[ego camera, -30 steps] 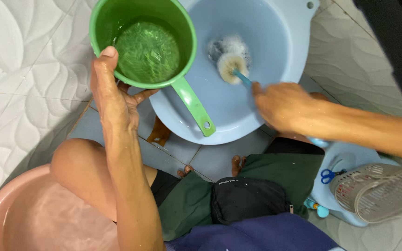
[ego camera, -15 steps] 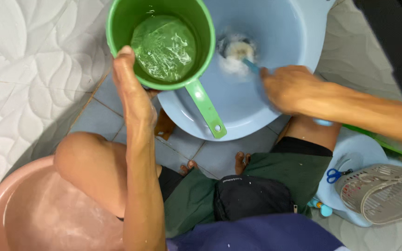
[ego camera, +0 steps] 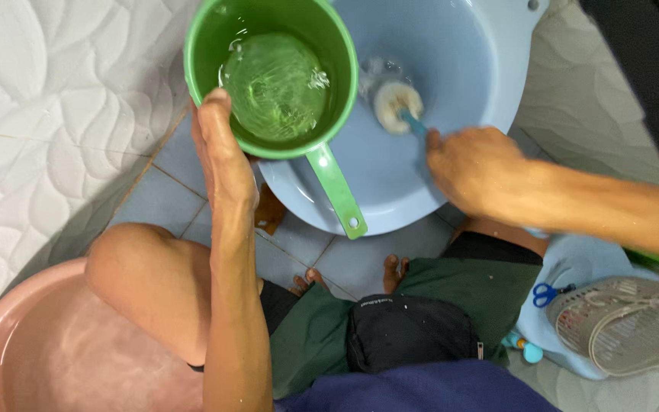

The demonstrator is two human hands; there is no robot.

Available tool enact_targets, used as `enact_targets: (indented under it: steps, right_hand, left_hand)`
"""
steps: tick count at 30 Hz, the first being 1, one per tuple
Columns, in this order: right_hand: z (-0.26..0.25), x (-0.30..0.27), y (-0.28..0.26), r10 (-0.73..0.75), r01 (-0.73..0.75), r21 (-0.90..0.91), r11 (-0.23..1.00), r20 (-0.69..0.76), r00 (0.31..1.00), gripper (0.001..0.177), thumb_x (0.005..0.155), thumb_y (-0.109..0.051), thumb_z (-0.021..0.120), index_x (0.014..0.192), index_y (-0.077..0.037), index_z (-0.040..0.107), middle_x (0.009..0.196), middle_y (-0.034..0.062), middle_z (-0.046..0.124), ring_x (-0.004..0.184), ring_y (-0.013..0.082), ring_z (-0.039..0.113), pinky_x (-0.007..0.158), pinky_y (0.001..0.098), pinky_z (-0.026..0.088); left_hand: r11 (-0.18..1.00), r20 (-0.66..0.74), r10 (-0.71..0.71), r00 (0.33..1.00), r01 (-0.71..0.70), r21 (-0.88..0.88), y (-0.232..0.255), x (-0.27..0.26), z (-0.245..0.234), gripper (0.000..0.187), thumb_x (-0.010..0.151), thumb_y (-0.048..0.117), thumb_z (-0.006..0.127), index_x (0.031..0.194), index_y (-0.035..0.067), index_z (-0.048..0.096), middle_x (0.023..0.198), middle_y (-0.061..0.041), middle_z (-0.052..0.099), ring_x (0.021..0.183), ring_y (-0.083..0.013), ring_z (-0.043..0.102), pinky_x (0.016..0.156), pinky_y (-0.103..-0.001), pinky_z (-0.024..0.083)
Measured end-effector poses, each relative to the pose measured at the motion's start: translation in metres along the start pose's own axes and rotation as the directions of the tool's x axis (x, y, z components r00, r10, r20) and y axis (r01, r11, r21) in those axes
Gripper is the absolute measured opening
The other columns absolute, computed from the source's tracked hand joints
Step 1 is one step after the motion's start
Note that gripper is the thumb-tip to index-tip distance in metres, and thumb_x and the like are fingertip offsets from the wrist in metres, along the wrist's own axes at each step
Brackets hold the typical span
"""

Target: The person scrubs the inside of a light blue plastic basin using a purple brush and a sponge. They then rinse the basin by scooping water from a pink basin with a green cup and pouring it into the blue basin.

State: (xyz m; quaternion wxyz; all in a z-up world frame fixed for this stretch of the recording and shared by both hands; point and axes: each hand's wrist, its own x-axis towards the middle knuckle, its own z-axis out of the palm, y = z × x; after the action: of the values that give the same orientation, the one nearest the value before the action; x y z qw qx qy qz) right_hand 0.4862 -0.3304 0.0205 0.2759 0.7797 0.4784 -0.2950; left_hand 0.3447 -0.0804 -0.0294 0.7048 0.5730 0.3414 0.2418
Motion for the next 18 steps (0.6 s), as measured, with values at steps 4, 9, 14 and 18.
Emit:
enact_targets:
  steps: [4, 9, 14, 18]
  right_hand:
    - [-0.020, -0.035, -0.005, 0.014, -0.010, -0.023, 1.000, 0.178, 0.984, 0.076, 0.090, -0.014, 0.057, 0.156, 0.011, 0.030, 0.084, 0.0163, 0.073, 0.084, 0.0319, 0.075, 0.073, 0.0429, 0.061]
    - [-0.024, 0.046, -0.006, 0.046, -0.042, 0.209, 0.977, -0.012, 0.999, 0.051, 0.093, -0.007, 0.047, 0.139, 0.015, 0.044, 0.089, 0.0229, 0.072, 0.083, 0.0395, 0.072, 0.068, 0.0487, 0.061]
    - [-0.008, 0.012, -0.005, 0.163, -0.161, 0.331, 0.930, 0.023, 0.986, 0.046, 0.103, -0.018, 0.043, 0.136, 0.012, 0.051, 0.078, 0.0221, 0.071, 0.078, 0.0409, 0.071, 0.070, 0.0492, 0.057]
    - [-0.033, -0.036, 0.002, 0.030, -0.036, 0.033, 0.999, 0.152, 0.988, 0.079, 0.086, -0.012, 0.062, 0.158, 0.005, 0.032, 0.076, 0.0159, 0.071, 0.078, 0.0334, 0.073, 0.069, 0.0453, 0.060]
  left_hand:
    - [0.999, 0.001, 0.031, 1.000, -0.031, -0.039, -0.003, -0.001, 0.001, 0.052, 0.098, 0.038, 0.049, 0.133, 0.000, 0.056, 0.122, -0.012, 0.057, 0.113, -0.0229, 0.053, 0.101, -0.036, 0.044]
    - [0.997, 0.026, 0.011, 1.000, -0.009, -0.071, 0.005, -0.006, 0.005, 0.049, 0.095, 0.039, 0.048, 0.130, 0.005, 0.054, 0.117, -0.009, 0.057, 0.106, -0.0216, 0.057, 0.089, -0.036, 0.050]
    - [0.998, 0.026, -0.041, 0.999, 0.042, -0.043, 0.002, -0.008, -0.001, 0.050, 0.095, 0.042, 0.045, 0.128, 0.005, 0.053, 0.111, -0.009, 0.057, 0.099, -0.0230, 0.061, 0.080, -0.038, 0.053]
    - [0.997, 0.029, 0.052, 0.998, -0.050, -0.055, -0.002, -0.003, 0.000, 0.053, 0.102, 0.040, 0.048, 0.136, 0.000, 0.054, 0.121, -0.012, 0.055, 0.111, -0.0222, 0.052, 0.096, -0.035, 0.047]
